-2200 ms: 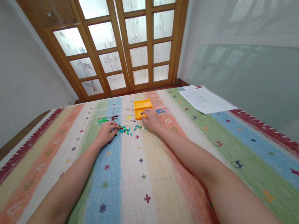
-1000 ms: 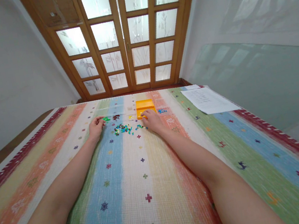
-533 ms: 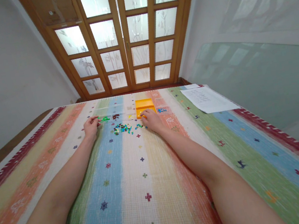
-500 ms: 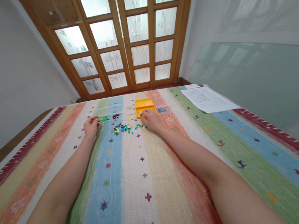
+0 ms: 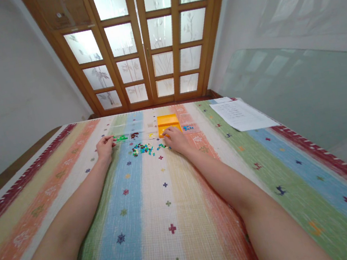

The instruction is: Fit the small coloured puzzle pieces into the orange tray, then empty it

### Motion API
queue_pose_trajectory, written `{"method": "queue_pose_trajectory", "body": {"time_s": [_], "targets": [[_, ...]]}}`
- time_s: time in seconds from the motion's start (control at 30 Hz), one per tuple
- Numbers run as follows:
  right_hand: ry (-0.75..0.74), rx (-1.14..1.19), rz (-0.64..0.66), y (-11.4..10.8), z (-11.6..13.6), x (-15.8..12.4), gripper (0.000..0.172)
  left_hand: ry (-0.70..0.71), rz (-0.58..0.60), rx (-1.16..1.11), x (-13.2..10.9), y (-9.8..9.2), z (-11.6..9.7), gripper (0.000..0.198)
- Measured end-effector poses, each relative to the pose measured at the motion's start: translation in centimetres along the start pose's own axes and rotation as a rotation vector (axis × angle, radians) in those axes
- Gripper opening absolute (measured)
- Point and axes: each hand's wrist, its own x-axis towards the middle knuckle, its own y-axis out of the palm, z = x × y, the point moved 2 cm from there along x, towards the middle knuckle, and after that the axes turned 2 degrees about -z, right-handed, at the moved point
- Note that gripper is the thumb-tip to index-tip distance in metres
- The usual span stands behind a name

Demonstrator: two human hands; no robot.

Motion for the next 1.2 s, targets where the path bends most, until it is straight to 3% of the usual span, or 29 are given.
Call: {"method": "queue_pose_trajectory", "body": {"time_s": [0.3, 0.5, 0.6, 0.73, 0.83, 0.93, 1.03, 1.2], "targets": [[-0.010, 0.003, 0.004, 0.1, -0.1, -0.1, 0.018, -0.011, 0.046, 0.052, 0.3, -0.1, 0.5, 0.049], [-0.019, -0.005, 0.020, 0.2, -0.2, -0.1, 0.018, -0.003, 0.057, 0.105, 0.0, 0.2, 0.3, 0.047], [-0.033, -0.018, 0.031, 0.2, -0.1, -0.1, 0.017, 0.026, -0.002, 0.275, 0.5, -0.8, -0.1, 0.040], [-0.049, -0.022, 0.038, 0.1, 0.2, -0.1, 0.017, 0.123, -0.080, 0.703, 1.2, -3.2, -1.0, 0.028], [-0.049, -0.016, 0.039, 0.1, 0.1, -0.1, 0.017, 0.079, -0.020, 0.947, 1.0, -4.0, -1.3, 0.026], [-0.043, -0.018, 0.046, 0.2, 0.0, -0.1, 0.018, 0.060, 0.086, 1.111, 0.2, -3.4, -1.5, 0.027], [-0.050, -0.022, 0.056, 0.2, -0.1, -0.1, 0.018, 0.129, 0.156, 1.189, -0.7, -2.2, -1.6, 0.031], [-0.050, -0.023, 0.057, 0.2, 0.0, -0.2, 0.018, 0.273, 0.175, 1.208, -1.4, -1.2, -1.3, 0.027]]}}
